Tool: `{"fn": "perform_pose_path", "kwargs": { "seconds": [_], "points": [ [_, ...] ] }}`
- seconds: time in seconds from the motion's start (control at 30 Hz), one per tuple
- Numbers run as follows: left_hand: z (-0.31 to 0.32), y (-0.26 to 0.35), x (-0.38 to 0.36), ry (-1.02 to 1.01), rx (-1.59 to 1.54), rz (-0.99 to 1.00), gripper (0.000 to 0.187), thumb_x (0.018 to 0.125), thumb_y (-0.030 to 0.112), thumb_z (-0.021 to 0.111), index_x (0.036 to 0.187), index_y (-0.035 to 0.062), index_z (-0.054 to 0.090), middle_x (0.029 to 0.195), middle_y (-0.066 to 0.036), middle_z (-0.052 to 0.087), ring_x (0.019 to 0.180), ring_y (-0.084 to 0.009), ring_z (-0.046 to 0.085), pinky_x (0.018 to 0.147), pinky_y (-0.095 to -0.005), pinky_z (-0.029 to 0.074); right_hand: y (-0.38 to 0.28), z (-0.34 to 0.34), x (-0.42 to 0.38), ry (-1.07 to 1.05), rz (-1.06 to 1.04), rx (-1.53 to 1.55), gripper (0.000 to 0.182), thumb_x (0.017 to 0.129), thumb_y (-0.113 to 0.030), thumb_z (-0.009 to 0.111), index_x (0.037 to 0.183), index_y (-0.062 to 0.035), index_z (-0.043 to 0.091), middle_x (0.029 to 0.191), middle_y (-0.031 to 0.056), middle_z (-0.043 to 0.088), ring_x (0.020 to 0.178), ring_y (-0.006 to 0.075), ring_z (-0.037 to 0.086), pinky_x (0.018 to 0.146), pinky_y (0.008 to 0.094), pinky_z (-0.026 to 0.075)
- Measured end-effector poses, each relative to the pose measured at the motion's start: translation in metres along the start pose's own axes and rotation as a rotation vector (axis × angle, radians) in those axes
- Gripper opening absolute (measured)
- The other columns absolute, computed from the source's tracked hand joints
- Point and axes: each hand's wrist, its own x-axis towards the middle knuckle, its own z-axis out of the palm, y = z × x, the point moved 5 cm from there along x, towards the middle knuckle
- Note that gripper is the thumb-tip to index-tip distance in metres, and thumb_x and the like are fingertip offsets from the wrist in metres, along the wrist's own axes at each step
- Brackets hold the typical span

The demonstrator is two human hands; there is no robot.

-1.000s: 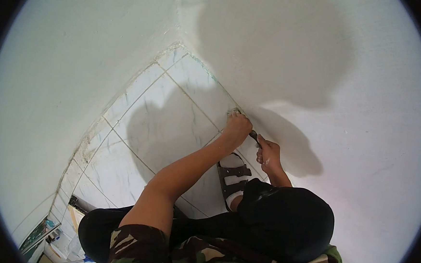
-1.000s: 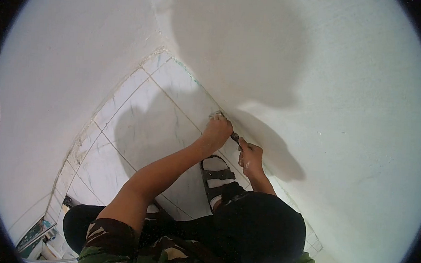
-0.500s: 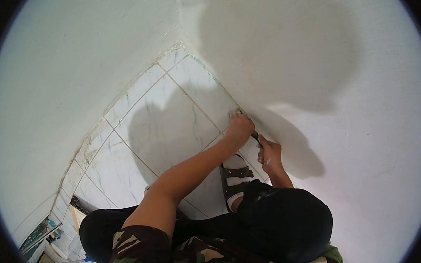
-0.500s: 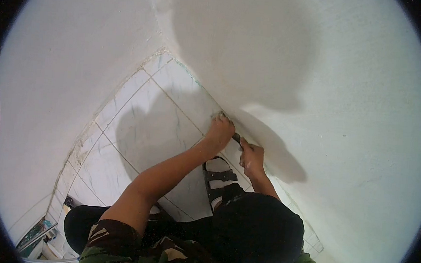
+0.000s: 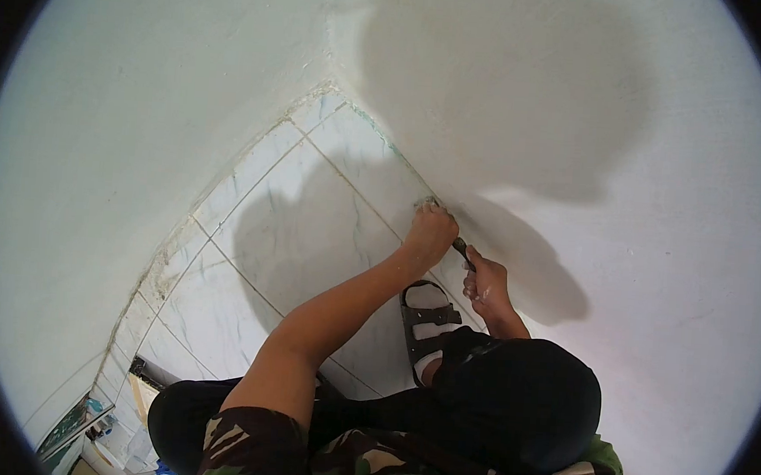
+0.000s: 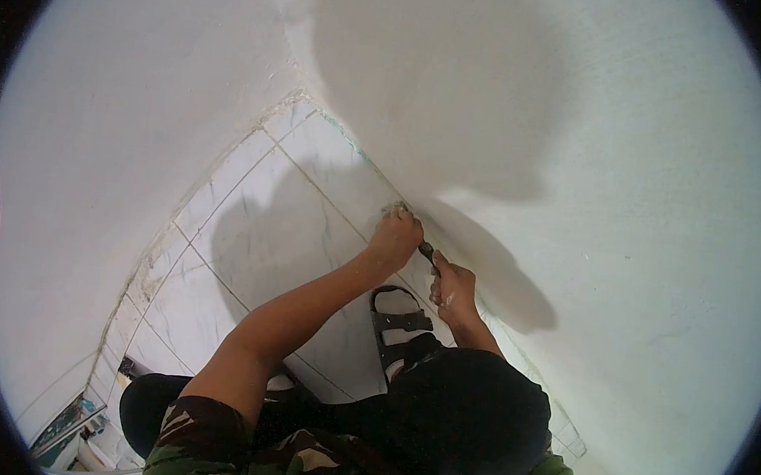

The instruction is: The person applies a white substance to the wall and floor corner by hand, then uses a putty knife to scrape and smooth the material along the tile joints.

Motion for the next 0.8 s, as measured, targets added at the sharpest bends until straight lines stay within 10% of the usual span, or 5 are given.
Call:
{"fn": "perform_pose_path", "kwargs": {
  "seconds": [0.5,0.8],
  "points": [
    [-0.029,-0.073,0.007,0.131,-0.021,-0.101,0.02,0.082,0.01,0.066,0.099,0.0002,0.068,0.102,-0.019,0.064,0.101,-0.0339,0.063,0.085,-0.0409,0.055,-0.028,0.06,0.026,-0.075,-0.146,-0.073,0.04,0.093,-0.035,0.071,0.072,-0.0058,0.054,0.05,-0.0032,0.036,0.036,0.0109,0.032,0.036,0.0299,0.025],
    [-0.001,-0.017,0.003,0.139,0.125,0.021,0.02,0.079,0.012,0.067,0.095,0.0011,0.072,0.096,-0.017,0.068,0.094,-0.0309,0.065,0.081,-0.0402,0.054,-0.002,0.017,0.017,-0.006,-0.041,-0.026,0.038,0.093,-0.036,0.071,0.074,-0.0073,0.053,0.049,-0.0026,0.035,0.036,0.0116,0.031,0.036,0.0304,0.025]
  ]
}}
